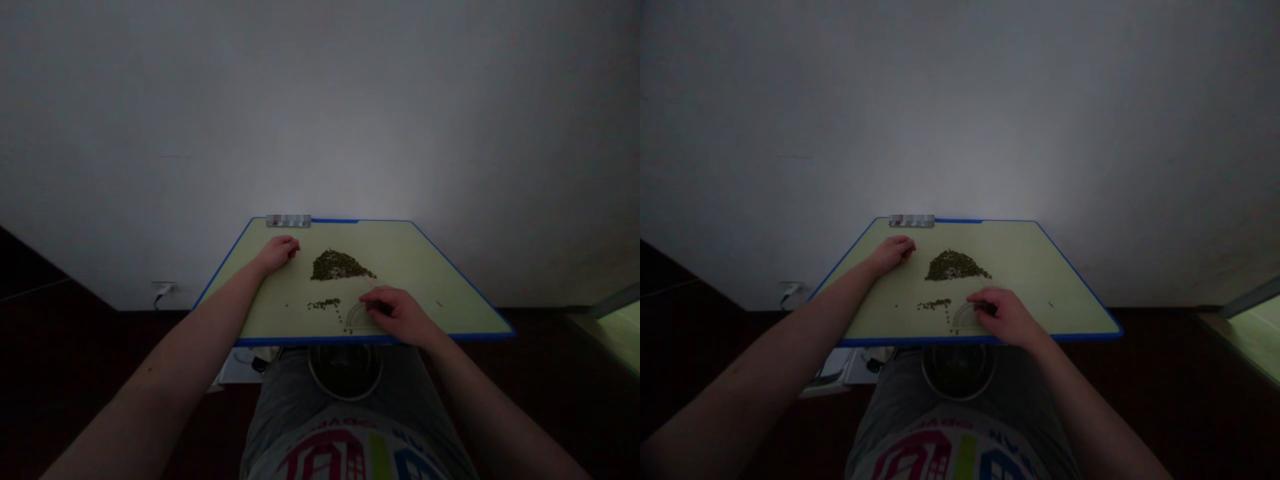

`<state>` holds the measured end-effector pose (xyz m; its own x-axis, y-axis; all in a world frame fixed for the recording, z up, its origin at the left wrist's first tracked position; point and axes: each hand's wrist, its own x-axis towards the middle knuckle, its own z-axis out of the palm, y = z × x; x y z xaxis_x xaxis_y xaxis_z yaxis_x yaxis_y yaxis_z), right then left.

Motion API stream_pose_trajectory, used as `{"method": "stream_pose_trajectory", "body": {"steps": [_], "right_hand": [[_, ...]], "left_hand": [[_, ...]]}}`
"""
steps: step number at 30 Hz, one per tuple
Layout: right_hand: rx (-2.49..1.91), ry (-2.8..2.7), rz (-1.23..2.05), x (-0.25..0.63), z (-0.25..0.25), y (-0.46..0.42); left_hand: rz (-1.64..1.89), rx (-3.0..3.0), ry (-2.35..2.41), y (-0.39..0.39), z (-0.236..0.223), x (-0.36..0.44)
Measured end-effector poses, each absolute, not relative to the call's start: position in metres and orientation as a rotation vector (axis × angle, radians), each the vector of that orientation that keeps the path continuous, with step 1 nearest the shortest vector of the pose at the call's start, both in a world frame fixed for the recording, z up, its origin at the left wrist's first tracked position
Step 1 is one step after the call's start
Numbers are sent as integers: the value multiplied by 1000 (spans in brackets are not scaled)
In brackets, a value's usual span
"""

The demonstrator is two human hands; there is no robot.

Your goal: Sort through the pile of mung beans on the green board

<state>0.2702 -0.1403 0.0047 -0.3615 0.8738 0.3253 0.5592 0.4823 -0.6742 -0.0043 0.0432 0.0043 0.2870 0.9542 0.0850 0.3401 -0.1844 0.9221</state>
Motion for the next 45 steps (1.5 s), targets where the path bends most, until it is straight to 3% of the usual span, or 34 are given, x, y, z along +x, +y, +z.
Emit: {"method": "stream_pose_trajectory", "body": {"steps": [45], "right_hand": [[-1176,-1892,807,276,3,-150]], "left_hand": [[923,1665,1170,37,8,0]]}}
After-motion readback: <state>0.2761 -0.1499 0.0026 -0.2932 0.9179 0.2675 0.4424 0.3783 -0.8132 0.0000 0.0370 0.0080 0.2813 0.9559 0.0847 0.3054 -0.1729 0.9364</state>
